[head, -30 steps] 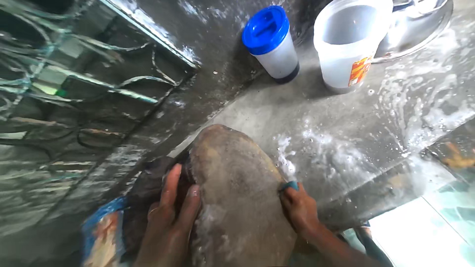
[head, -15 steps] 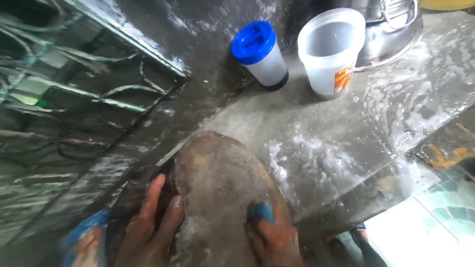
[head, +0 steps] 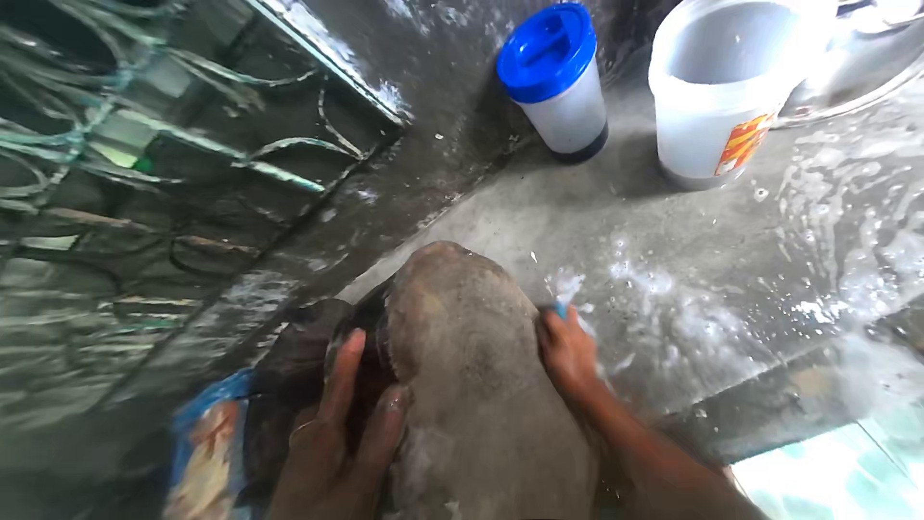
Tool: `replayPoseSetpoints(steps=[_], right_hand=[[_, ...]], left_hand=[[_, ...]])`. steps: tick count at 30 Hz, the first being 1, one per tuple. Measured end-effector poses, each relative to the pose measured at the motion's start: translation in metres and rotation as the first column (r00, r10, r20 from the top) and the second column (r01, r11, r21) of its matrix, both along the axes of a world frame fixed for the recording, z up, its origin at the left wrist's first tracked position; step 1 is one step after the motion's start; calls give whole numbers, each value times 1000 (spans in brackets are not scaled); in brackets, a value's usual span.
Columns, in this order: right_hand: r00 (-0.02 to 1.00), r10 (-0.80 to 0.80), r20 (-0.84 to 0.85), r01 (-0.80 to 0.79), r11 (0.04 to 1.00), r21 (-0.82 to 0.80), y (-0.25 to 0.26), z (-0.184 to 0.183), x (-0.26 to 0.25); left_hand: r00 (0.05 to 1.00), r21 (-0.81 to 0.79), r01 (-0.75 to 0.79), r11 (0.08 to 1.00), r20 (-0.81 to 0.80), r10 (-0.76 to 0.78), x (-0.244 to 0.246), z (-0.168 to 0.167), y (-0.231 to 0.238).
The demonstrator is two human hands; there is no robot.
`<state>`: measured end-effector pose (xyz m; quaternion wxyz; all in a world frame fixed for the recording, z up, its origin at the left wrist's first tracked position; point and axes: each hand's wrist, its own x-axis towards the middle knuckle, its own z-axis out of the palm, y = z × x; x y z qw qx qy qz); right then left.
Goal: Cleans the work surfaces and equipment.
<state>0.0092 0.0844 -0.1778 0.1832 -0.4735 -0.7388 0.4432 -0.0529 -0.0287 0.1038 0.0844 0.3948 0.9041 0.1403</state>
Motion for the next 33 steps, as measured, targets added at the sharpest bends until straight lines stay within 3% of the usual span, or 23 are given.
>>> replayPoseSetpoints(steps=[3,7,9,11,13,16,18,20,22,23,24,26,29,31,33], right_hand=[[995,46,86,-36,994,-107,-42,-5,71],[986,87,145,-62,984,-169,-8,7,29],[996,67,67,-48,969,-242,-1,44,8],[990,21,-143,-42,988,-150,-15,103,11],[924,-27,-382,14,999,-39,-32,163,24],[830,-38,-556,43,999,-4,-50,219,54],[836,-91,-541,145,988,58,-72,208,77],[927,-116,-355,137,990,34,-90,154,97],[995,-36,-94,23,990,-136,-97,91,107],[999,11,-32,-18,976,-215,-94,79,108],[999,28,-42,-38,969,-242,-90,86,105],[972,-41,-232,10,991,-132,-90,140,94],[854,-141,-500,150,988,-24,-97,218,91],[849,-205,-488,237,971,4,-104,197,92],[936,-205,-285,207,978,-25,-105,129,93]], left_hand=[[999,-24,4,1000,-46,-5,1,2,3],[1000,-2,8,1000,-7,-8,-1,1,4],[1000,36,-14,999,12,13,1,0,-1],[1000,69,-15,998,17,14,1,-2,-2],[998,58,-40,998,44,37,4,-1,-2],[996,48,-74,996,48,71,6,1,1],[994,47,-93,995,61,90,8,1,1],[994,50,-94,994,61,91,7,1,1],[993,42,-106,994,51,103,7,1,-3],[993,34,-114,993,46,113,8,0,-3],[993,29,-117,993,39,116,9,1,-3],[993,28,-117,993,16,117,8,3,0],[995,24,-101,995,21,100,9,2,-2],[995,44,-95,994,41,94,7,1,-2],[995,58,-97,994,36,95,2,-1,-3]])
